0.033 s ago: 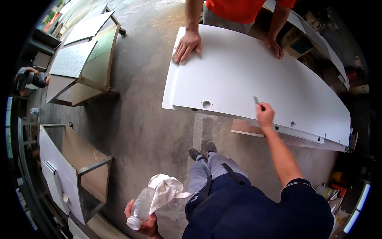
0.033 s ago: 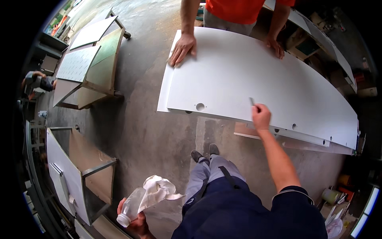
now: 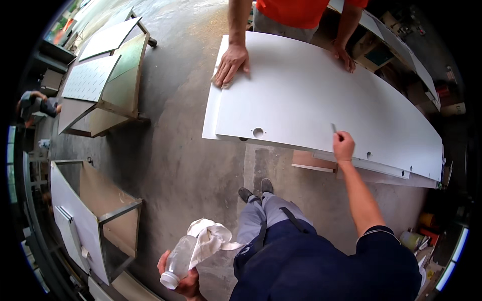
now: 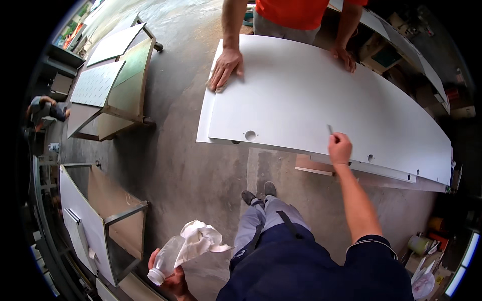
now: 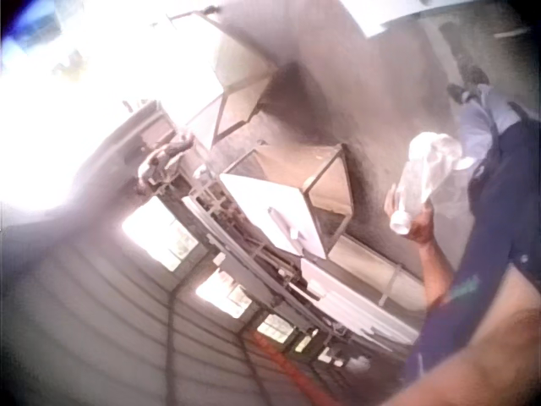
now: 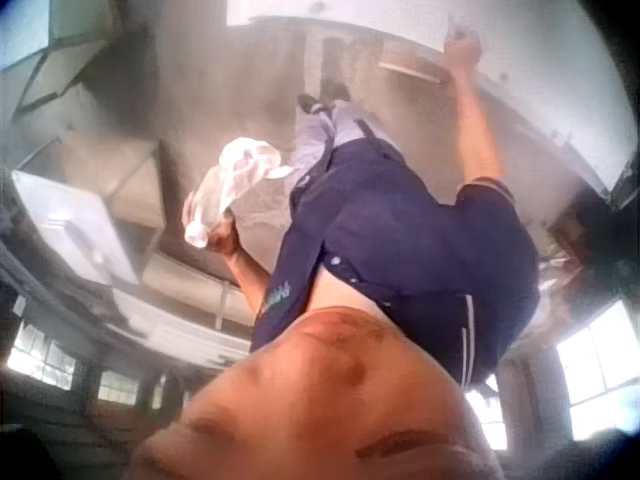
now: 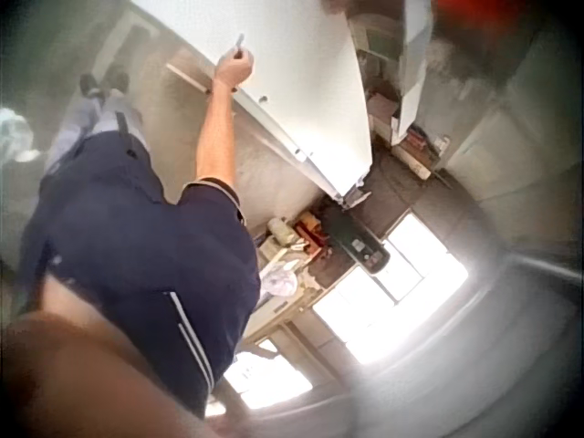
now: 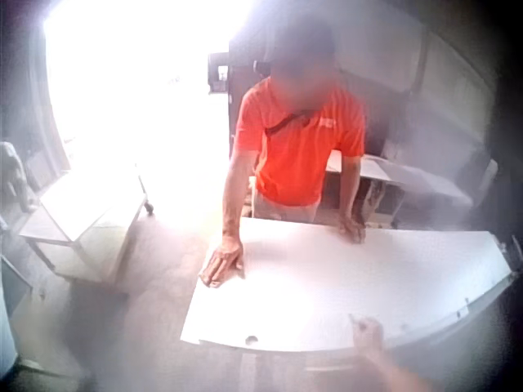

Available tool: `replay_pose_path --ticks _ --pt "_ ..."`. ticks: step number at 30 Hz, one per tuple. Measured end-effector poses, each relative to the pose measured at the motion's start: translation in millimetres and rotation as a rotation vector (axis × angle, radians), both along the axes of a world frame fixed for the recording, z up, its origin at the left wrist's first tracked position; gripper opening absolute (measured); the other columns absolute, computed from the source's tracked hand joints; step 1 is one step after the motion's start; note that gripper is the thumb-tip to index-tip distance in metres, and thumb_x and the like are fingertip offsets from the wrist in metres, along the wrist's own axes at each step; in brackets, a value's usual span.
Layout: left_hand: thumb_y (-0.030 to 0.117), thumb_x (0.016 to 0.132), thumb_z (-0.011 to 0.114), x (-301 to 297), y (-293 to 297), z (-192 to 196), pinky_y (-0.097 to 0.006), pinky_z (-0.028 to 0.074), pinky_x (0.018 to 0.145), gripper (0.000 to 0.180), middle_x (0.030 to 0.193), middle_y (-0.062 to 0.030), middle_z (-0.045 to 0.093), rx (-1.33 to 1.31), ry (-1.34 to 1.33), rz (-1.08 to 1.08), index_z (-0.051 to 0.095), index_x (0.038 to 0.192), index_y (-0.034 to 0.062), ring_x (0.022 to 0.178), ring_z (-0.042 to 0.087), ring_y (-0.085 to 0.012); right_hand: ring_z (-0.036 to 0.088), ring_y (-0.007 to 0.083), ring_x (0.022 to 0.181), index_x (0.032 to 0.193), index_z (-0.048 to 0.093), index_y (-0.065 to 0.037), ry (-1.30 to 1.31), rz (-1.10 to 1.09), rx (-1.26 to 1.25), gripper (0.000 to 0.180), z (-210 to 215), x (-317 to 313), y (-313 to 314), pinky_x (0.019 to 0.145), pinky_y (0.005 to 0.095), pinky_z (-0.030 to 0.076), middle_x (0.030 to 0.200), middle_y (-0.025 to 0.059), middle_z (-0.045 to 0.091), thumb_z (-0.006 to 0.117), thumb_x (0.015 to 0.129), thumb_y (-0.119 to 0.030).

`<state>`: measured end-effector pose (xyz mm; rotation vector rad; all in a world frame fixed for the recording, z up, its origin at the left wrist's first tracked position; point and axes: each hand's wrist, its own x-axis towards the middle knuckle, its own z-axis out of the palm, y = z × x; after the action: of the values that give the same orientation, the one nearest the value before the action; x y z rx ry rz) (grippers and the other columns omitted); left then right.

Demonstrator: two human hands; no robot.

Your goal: The person wipes a large white furniture panel using a cloth and liquid from a bottle, flips the panel over with assistance, uses a scraper on the edges, and continues wiping the surface.

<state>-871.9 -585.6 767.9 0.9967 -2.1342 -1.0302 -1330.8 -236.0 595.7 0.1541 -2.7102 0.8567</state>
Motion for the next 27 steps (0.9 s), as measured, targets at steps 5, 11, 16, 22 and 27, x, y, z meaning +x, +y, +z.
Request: replay_pose_path --ticks 5,11,16,22,27 --pt "0.027 0.071 0.078 -42.1 3.2 0.0 -0.033 0.046 0.091 0.069 0.117 -0.0131 0.054 0.001 -0.013 -0.164 0.046 0.124 -0.0037 0.103 0.055 -0.0229 0.060 0.0313 0.070 0.073 0.060 -0.006 -0.021 -0.227 0.273 0.011 -5.6 8.2 62.3 0.060 0.0398 0.049 0.078 0.0101 0.062 0.058 0.079 -0.015" --pt "0.032 0.070 0.079 -63.1 10.6 1.3 -0.034 0.047 0.088 0.069 0.115 -0.0144 0.055 -0.061 -0.038 -0.283 0.049 0.120 -0.0054 0.100 0.057 -0.0246 0.058 0.0299 0.066 0.072 0.056 -0.007 0.058 0.071 0.137 0.007 -13.4 55.7 -77.5 0.057 0.0404 0.048 0.075 0.0094 0.055 0.059 0.076 -0.011" --pt "0.032 0.070 0.079 -59.0 5.2 -2.2 -0.034 0.048 0.087 0.068 0.115 -0.0137 0.056 -0.035 -0.033 -0.334 0.049 0.120 -0.0045 0.100 0.057 -0.0240 0.062 0.0297 0.068 0.072 0.058 -0.007 -0.038 0.225 0.028 0.007 -15.8 74.1 -211.8 0.057 0.0412 0.051 0.077 0.0117 0.058 0.058 0.076 -0.013" --pt "0.027 0.070 0.076 -60.1 2.7 -10.7 -0.035 0.048 0.085 0.064 0.112 -0.0132 0.055 0.001 -0.010 -0.357 0.049 0.119 -0.0037 0.097 0.057 -0.0245 0.063 0.0298 0.068 0.071 0.058 -0.007 -0.106 0.104 -0.005 0.009 -7.6 74.1 -199.9 0.058 0.0412 0.052 0.079 0.0106 0.060 0.058 0.077 -0.014" --pt "0.034 0.067 0.075 -87.8 21.6 -9.3 -0.036 0.048 0.080 0.064 0.106 -0.0133 0.056 0.015 -0.017 -0.385 0.053 0.113 -0.0043 0.092 0.057 -0.0256 0.062 0.0292 0.067 0.072 0.057 -0.008 -0.136 -0.075 0.046 0.008 -1.4 71.1 -98.6 0.056 0.0412 0.051 0.079 0.0092 0.060 0.058 0.077 -0.014"
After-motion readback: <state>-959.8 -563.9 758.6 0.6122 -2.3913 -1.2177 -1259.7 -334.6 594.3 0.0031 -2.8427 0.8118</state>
